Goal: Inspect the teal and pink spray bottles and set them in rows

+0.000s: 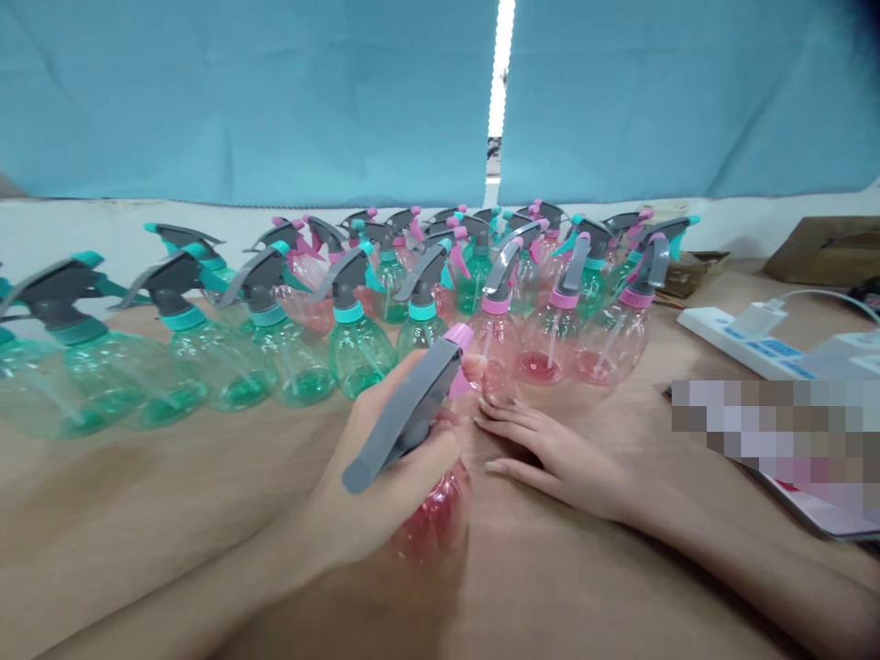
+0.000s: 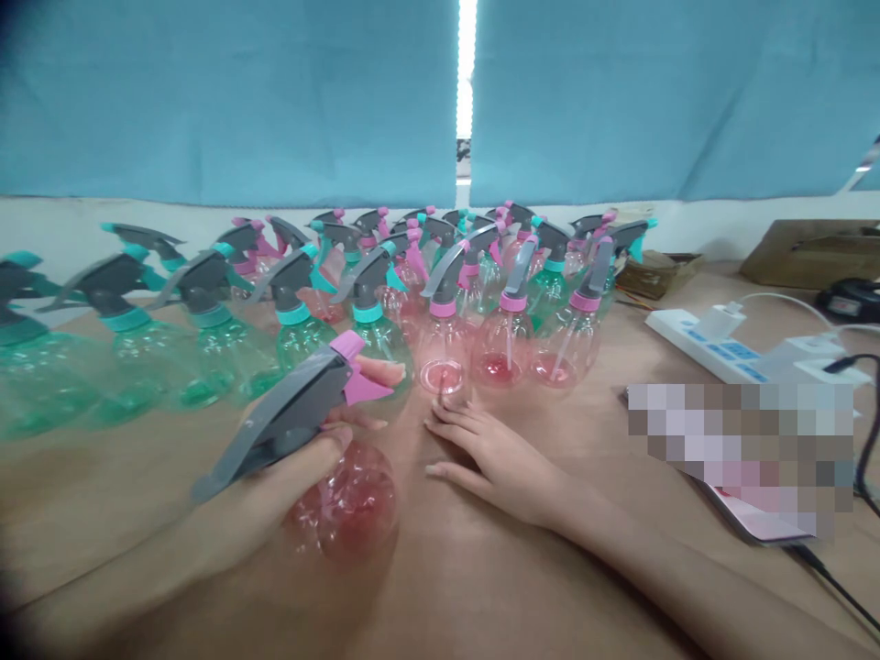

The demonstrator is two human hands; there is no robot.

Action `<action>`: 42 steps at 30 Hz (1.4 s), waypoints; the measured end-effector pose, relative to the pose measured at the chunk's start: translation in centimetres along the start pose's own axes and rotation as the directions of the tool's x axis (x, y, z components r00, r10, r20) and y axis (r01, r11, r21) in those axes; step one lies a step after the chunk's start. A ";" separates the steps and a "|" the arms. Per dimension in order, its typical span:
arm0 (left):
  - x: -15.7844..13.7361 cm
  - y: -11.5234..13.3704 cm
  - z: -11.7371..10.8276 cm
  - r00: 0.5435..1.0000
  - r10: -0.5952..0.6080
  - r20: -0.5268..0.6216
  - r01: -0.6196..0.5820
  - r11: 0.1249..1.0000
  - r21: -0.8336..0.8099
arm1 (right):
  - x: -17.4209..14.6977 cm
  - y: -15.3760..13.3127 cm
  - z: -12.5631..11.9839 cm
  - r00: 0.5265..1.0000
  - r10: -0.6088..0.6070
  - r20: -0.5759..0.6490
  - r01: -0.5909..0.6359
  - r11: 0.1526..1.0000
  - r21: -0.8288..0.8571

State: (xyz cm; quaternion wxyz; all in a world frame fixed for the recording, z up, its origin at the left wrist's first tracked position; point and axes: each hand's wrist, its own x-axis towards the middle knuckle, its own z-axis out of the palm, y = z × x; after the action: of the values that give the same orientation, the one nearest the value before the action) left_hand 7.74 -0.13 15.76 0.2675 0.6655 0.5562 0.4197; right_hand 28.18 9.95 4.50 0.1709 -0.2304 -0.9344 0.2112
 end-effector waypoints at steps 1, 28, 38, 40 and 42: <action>0.1 0.0 0.1 1.000 0.002 0.001 -0.002 1.000 -0.024 | 0.0 0.0 0.0 1.000 -0.005 -0.004 0.005 1.000 0.003; 0.5 -0.6 0.1 0.996 0.084 0.002 -0.084 0.993 0.078 | -0.1 -0.2 -0.1 1.000 0.027 0.013 -0.027 1.000 -0.004; 0.2 -0.2 0.4 1.000 -0.003 -0.008 0.003 0.994 0.110 | -0.1 0.1 0.0 0.999 0.027 0.023 -0.027 1.000 -0.004; 0.2 -0.3 0.4 1.000 0.002 0.000 -0.002 0.994 0.106 | -0.1 0.0 0.0 1.000 0.024 0.015 -0.024 1.000 0.003; 0.2 -0.3 0.4 1.000 0.012 0.011 -0.013 0.995 0.095 | -0.1 -0.1 0.0 1.000 0.025 0.011 -0.025 1.000 0.004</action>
State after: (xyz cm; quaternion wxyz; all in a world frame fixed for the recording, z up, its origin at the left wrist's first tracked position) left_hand 7.91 0.16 15.39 0.2357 0.6832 0.5699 0.3909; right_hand 28.24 9.86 4.54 0.1638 -0.2405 -0.9319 0.2163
